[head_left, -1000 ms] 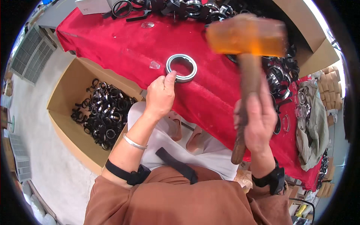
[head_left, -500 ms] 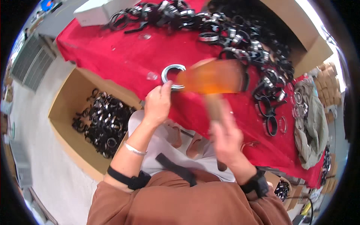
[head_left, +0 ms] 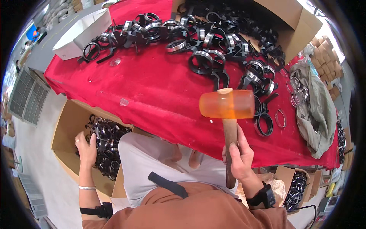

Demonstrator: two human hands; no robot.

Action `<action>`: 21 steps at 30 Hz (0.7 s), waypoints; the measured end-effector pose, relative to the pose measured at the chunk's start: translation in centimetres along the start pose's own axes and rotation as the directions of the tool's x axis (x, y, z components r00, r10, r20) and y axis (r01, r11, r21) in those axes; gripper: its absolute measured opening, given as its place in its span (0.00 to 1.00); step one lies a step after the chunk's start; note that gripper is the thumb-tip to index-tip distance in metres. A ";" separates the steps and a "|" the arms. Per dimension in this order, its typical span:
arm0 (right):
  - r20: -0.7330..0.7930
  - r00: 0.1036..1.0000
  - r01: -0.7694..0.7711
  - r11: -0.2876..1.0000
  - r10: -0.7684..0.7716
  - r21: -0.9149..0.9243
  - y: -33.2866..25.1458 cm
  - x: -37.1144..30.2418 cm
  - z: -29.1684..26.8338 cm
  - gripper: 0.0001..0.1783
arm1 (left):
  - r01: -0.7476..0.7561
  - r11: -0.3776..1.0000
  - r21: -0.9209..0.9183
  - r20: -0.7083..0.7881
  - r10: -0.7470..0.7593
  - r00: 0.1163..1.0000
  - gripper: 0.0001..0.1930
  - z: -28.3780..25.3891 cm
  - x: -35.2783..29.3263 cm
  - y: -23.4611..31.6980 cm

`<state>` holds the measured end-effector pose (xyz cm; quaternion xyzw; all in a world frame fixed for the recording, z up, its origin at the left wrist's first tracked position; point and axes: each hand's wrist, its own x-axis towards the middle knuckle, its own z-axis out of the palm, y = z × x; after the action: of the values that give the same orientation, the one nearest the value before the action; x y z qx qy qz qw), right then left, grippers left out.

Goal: The recorder is using a rubber mallet to secure circular plastic components together on a red table.

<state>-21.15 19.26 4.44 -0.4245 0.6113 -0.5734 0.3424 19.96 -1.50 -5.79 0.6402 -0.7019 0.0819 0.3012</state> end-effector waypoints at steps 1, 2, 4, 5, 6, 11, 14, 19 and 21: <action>-0.037 0.999 0.009 0.999 -0.008 0.031 0.2 -0.1 -0.2 0.30 | -0.121 0.992 -0.030 -0.026 0.120 0.992 0.15 -0.7 1.5 3.0; -0.058 0.996 0.063 0.997 -0.061 0.035 0.6 -0.3 -0.5 0.30 | -0.241 0.968 -0.066 -0.050 0.238 0.970 0.12 -1.9 3.7 7.7; -0.107 0.992 0.078 0.994 -0.069 0.079 0.9 -0.5 -1.1 0.30 | -0.298 0.849 -0.436 -0.011 0.326 0.945 0.06 -2.6 5.8 17.7; -0.156 0.984 0.102 0.989 -0.085 0.103 1.1 -0.7 -1.3 0.30 | -0.401 0.768 -0.500 -0.042 0.440 0.897 0.05 -1.5 6.1 22.2; -0.174 0.980 0.117 0.987 -0.096 0.112 0.8 -0.6 -1.4 0.31 | -0.390 0.746 -0.540 0.002 0.465 0.885 0.06 -1.4 6.4 26.3; -0.198 0.976 0.116 0.986 -0.090 0.121 -0.1 -1.2 -1.5 0.31 | -0.268 0.863 -0.429 0.527 0.480 0.702 0.25 1.3 8.7 38.8; -0.203 0.975 0.115 0.988 -0.093 0.101 0.3 -1.7 -2.1 0.31 | -0.267 0.870 -0.415 0.534 0.470 0.703 0.19 0.9 9.0 39.6; -0.219 0.971 0.117 0.988 -0.093 0.100 0.9 -1.8 -2.0 0.31 | -0.210 0.772 -0.600 0.335 0.481 0.810 0.11 -0.9 8.2 31.8; -0.191 0.980 0.071 0.994 -0.053 0.088 0.5 -1.4 -1.0 0.30 | 0.269 0.581 -0.768 0.568 0.424 0.705 0.12 -1.8 6.7 26.1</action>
<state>-21.56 20.92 4.00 -0.3709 0.5997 -0.6495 0.2846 -4.16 -1.97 6.27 0.3745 -0.7467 -0.4832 0.2620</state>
